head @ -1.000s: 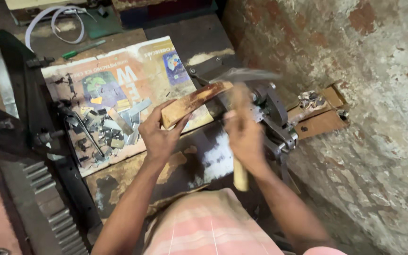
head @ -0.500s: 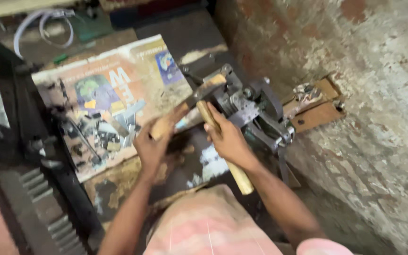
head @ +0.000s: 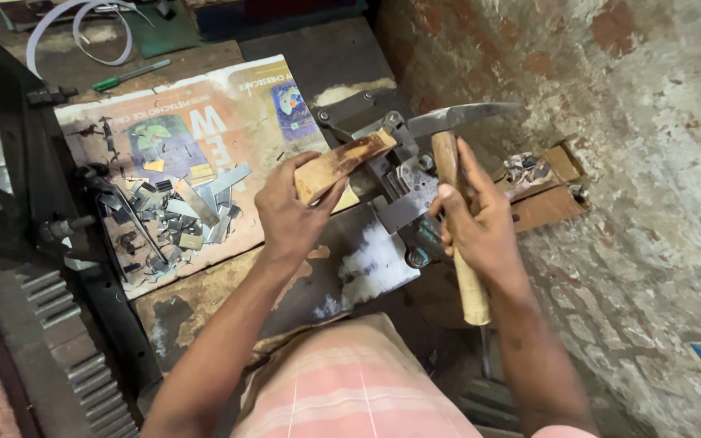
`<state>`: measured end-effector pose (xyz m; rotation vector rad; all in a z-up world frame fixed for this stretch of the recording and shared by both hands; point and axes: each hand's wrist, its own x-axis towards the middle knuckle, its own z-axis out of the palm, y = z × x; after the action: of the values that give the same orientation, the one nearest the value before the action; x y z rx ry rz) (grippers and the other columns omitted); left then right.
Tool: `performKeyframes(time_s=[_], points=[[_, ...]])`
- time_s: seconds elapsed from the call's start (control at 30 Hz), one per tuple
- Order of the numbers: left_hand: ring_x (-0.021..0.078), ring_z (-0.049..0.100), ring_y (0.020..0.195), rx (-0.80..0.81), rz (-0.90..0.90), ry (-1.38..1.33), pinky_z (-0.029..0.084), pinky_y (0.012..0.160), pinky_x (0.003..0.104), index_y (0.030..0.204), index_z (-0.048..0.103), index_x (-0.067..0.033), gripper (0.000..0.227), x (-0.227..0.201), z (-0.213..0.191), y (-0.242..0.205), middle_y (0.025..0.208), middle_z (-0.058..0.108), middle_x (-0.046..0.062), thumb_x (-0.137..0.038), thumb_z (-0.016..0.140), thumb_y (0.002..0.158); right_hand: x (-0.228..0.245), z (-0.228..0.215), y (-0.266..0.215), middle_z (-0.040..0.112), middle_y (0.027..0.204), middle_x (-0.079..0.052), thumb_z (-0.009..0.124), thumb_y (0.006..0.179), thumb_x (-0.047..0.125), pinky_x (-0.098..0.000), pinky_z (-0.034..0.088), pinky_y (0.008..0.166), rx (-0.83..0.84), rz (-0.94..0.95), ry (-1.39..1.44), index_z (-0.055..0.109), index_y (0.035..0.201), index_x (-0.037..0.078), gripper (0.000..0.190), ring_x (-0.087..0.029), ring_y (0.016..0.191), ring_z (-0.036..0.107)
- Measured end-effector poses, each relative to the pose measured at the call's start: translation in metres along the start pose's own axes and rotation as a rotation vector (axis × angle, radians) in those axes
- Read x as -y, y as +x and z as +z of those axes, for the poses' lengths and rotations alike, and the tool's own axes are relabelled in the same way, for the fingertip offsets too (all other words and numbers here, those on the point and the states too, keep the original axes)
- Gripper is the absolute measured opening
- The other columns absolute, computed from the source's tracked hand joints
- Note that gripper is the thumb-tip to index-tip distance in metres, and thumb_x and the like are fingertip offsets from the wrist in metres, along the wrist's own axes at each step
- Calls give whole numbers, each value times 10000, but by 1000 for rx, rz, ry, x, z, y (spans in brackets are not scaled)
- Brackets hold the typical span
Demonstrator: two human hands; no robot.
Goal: The person uses a hammer to strike a metal part secured in a vise. They repeatedly adjust the metal piece and hammer it, then use a wooden block to strike the metal part. Finally, they open a small container and place the metal part inside.
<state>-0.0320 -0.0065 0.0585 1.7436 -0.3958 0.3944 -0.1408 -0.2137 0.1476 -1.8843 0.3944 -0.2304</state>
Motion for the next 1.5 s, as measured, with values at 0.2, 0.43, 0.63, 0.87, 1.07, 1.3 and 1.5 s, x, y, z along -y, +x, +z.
performKeyframes(time_s=[0.2,0.43,0.63,0.87,1.07,1.3,1.5], points=[[213,779,933,41,-142,-29,605,822,317,1197,661,-1,512,-2,-6,-9,1019,775,162,-195,911,795,0,4,16,664,788,-27,626,1012,148,-223,444,437,138,-53,-107,395,1611,154,643,-49,501,505],[186,792,910,16,-201,-56,615,805,306,1163,683,-16,477,13,-8,-10,986,793,142,-194,913,786,11,18,25,660,827,-16,504,1026,91,-249,529,447,-134,-105,-23,270,1615,163,638,-68,537,564],[185,782,936,-33,-109,-54,614,836,300,1141,683,-9,471,28,-11,-15,1011,789,140,-174,931,776,-5,49,17,645,771,-108,531,1041,136,-278,503,431,142,184,-365,356,1616,221,607,-113,510,559],[185,781,939,-15,-132,-88,610,832,300,1166,688,-11,470,40,-11,-17,1009,789,130,-188,918,797,-12,51,14,639,849,-50,500,1060,132,-278,523,398,-232,-103,-87,241,1641,214,641,-86,513,557],[184,768,982,-53,-20,-75,612,868,301,1176,666,-1,505,50,-14,-20,1069,776,148,-210,932,801,-9,70,5,654,760,-78,526,1040,113,-296,522,418,45,148,-270,295,1626,253,645,-107,467,558],[146,765,983,-48,-186,-269,629,880,286,1189,663,-1,494,61,-14,-29,1072,780,114,-173,924,807,5,71,10,653,799,-77,520,1053,112,-308,527,423,-46,45,-247,290,1637,221,637,-116,499,563],[156,756,992,-36,-117,-237,608,902,293,1183,682,4,455,64,-11,-36,1066,784,112,-121,920,816,-8,77,3,658,787,-49,526,1040,137,-322,502,416,-37,66,-204,315,1624,191,624,-119,494,537]])
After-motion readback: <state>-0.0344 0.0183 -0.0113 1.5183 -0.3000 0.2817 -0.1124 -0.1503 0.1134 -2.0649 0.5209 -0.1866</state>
